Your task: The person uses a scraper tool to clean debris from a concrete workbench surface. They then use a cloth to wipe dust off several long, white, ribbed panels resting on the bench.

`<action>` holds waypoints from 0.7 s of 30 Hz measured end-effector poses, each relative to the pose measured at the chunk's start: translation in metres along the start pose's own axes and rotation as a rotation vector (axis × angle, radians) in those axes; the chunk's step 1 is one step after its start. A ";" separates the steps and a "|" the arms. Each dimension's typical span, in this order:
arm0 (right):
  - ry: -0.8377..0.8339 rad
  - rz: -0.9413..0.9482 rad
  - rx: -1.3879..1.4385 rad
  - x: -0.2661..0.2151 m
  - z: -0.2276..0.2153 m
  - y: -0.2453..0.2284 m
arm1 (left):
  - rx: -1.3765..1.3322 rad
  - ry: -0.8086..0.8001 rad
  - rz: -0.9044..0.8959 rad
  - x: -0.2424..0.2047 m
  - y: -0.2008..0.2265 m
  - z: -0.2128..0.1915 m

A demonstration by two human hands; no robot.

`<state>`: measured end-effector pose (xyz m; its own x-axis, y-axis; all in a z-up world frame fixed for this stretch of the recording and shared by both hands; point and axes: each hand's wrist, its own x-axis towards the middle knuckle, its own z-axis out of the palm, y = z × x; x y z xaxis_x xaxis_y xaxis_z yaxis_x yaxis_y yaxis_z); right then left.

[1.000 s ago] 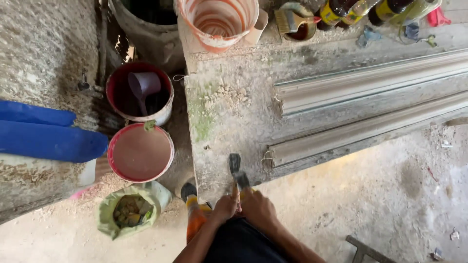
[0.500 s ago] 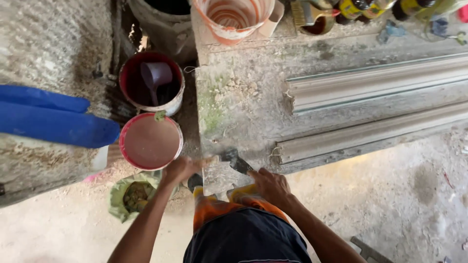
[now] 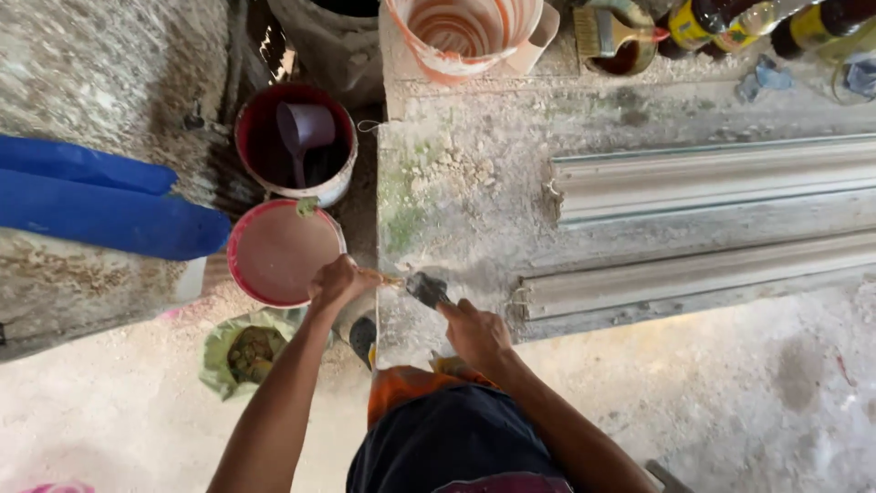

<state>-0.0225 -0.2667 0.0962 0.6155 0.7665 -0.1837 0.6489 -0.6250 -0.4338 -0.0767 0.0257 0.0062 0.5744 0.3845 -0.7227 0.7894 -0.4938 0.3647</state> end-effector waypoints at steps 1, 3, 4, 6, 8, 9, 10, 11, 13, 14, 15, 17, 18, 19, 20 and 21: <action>0.006 -0.008 0.001 -0.003 0.005 0.007 | 0.000 0.010 -0.002 -0.003 0.003 -0.003; -0.009 0.019 -0.070 -0.004 0.011 0.019 | 0.018 0.089 0.041 -0.005 0.014 -0.017; -0.019 0.020 -0.065 -0.007 0.011 0.017 | 0.018 0.083 0.033 -0.004 0.009 -0.009; 0.063 0.022 -0.019 -0.011 0.011 0.016 | 0.064 0.134 0.055 0.002 0.001 0.007; 0.040 0.015 -0.028 -0.003 0.004 0.005 | 0.035 0.117 0.105 0.000 0.001 0.013; 0.019 0.006 -0.038 -0.001 0.001 -0.002 | 0.005 0.103 0.157 -0.003 0.000 0.016; 0.031 0.005 -0.035 -0.001 0.003 0.002 | 0.012 0.112 0.162 0.000 -0.001 0.017; 0.024 0.008 -0.036 0.000 0.005 0.005 | 0.041 0.131 0.236 0.002 -0.002 0.018; 0.013 0.018 -0.033 -0.005 0.004 0.008 | 0.073 0.141 0.310 0.000 -0.003 0.018; -0.004 0.050 -0.018 -0.013 0.004 0.009 | 0.112 0.117 0.331 -0.005 -0.006 0.020; -0.022 0.081 -0.003 -0.021 0.005 0.010 | 0.151 0.092 0.351 -0.011 -0.010 0.023; -0.018 0.120 0.115 -0.025 0.008 0.014 | 0.085 -0.015 0.318 -0.027 -0.015 0.039; -0.002 0.147 0.230 -0.019 0.011 0.016 | 0.020 -0.107 0.287 -0.030 -0.018 0.040; 0.009 0.145 0.238 -0.015 0.019 0.019 | 0.031 -0.100 0.289 -0.037 -0.012 0.038; 0.026 0.227 0.336 -0.017 0.027 0.018 | -0.052 -0.149 0.254 -0.049 -0.009 0.040; 0.043 0.309 0.435 -0.019 0.036 0.017 | -0.135 -0.197 0.217 -0.060 -0.006 0.042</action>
<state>-0.0393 -0.2865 0.0600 0.7723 0.5441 -0.3279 0.1952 -0.6944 -0.6926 -0.1247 -0.0271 0.0229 0.6896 0.1168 -0.7147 0.6825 -0.4348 0.5875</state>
